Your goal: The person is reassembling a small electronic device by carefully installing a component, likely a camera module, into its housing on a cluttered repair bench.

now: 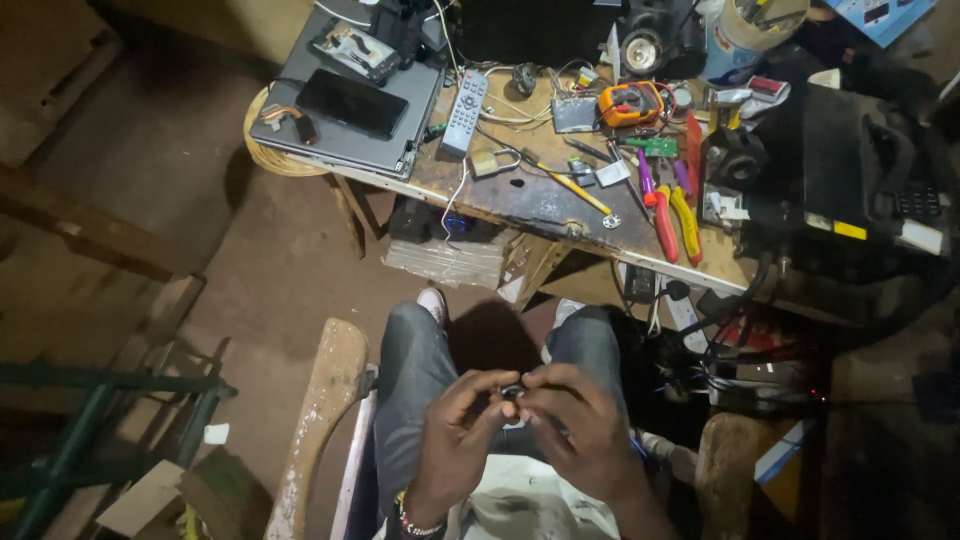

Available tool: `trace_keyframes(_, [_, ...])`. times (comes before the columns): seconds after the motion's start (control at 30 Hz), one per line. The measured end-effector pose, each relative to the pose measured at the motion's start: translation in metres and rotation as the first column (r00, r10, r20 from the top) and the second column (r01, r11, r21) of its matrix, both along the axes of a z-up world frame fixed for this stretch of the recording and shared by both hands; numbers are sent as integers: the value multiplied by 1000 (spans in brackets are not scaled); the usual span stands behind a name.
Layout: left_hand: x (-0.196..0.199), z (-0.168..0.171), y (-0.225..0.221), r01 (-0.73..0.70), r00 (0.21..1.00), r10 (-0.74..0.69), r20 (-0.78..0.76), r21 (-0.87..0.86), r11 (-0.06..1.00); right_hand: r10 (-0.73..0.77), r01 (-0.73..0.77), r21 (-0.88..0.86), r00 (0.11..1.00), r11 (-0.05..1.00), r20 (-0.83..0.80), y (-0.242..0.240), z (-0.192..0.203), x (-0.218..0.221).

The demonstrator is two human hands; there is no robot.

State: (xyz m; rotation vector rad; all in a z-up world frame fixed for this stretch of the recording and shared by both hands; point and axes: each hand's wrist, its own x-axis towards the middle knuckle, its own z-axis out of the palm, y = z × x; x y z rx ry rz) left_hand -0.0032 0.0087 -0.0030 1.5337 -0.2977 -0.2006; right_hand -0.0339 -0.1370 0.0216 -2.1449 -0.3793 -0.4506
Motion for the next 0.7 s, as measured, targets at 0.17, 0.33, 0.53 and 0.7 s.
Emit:
trace_keyframes(0.17, [2, -3, 1, -34, 998, 30, 46, 78, 996, -41, 58, -195, 995, 979, 90, 6, 4, 2])
trace_keyframes(0.33, [1, 0, 0, -65, 981, 35, 191, 151, 986, -12, 20, -195, 999, 981, 41, 12, 13, 6])
trace_keyframes(0.53, [1, -4, 1, -34, 992, 14, 121, 159, 987, 27, -25, -87, 999, 996, 20, 11, 16, 10])
trace_keyframes(0.7, [10, -13, 4, -77, 994, 67, 82, 128, 989, 48, -52, -108, 998, 993, -35, 11, 24, 14])
